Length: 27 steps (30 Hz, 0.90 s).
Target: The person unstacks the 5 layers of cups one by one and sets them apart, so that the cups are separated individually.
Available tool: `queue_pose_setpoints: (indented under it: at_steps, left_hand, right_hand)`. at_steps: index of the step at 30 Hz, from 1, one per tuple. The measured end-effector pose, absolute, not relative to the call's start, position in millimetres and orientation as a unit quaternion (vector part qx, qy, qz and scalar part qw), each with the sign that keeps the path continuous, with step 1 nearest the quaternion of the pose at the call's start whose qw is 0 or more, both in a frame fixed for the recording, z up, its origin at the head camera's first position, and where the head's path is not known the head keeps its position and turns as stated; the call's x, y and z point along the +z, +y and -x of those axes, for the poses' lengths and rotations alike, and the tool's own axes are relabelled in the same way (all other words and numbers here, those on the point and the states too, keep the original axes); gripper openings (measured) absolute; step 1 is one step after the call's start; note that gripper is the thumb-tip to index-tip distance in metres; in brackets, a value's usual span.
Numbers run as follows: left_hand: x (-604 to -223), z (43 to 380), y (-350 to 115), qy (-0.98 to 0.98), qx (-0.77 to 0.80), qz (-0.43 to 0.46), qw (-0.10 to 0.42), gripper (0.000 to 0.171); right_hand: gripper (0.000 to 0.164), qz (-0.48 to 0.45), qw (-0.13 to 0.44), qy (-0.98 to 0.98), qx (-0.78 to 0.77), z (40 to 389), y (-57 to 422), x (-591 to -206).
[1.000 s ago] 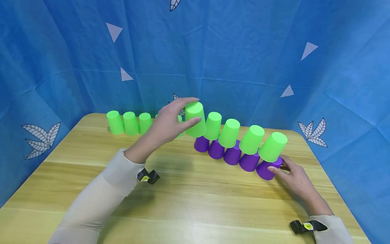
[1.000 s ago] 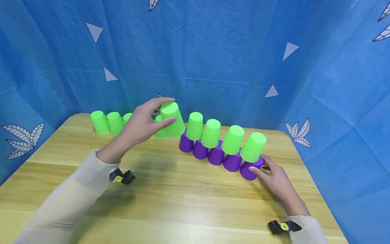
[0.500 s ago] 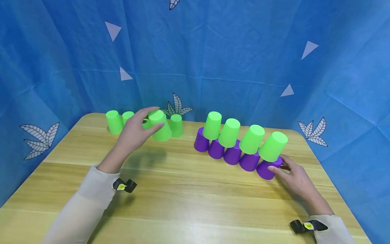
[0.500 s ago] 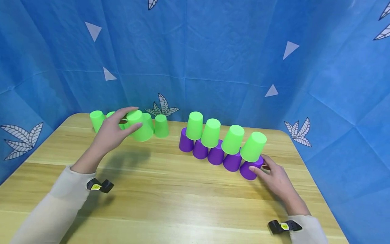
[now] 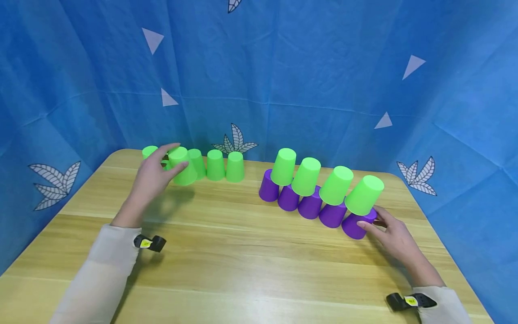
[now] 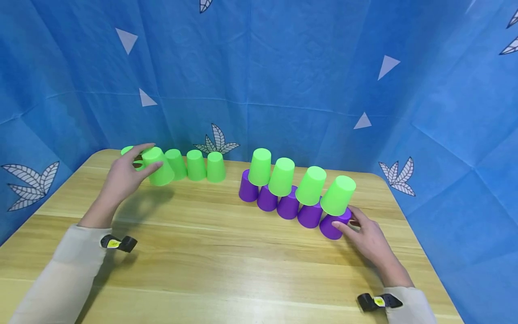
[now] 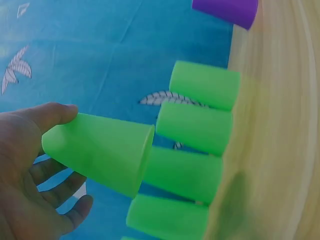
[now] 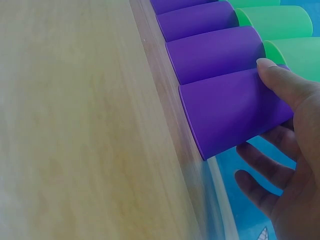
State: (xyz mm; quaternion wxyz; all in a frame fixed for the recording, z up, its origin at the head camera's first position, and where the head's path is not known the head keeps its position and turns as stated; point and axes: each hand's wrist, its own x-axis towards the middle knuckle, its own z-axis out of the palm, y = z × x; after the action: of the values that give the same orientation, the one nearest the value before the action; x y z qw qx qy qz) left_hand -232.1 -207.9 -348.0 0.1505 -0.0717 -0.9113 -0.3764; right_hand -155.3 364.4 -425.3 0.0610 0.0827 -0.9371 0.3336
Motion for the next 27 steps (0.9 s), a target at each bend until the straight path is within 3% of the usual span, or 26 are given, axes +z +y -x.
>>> queue_pose_setpoints:
  at_steps: [27]
  left_hand:
    - [-392.2, 242.2, -289.6, -0.909, -0.388, -0.052, 0.14, 0.062]
  right_hand:
    - [0.06, -0.086, 0.062, -0.937, 0.334, 154.8, 364.3, -425.5]
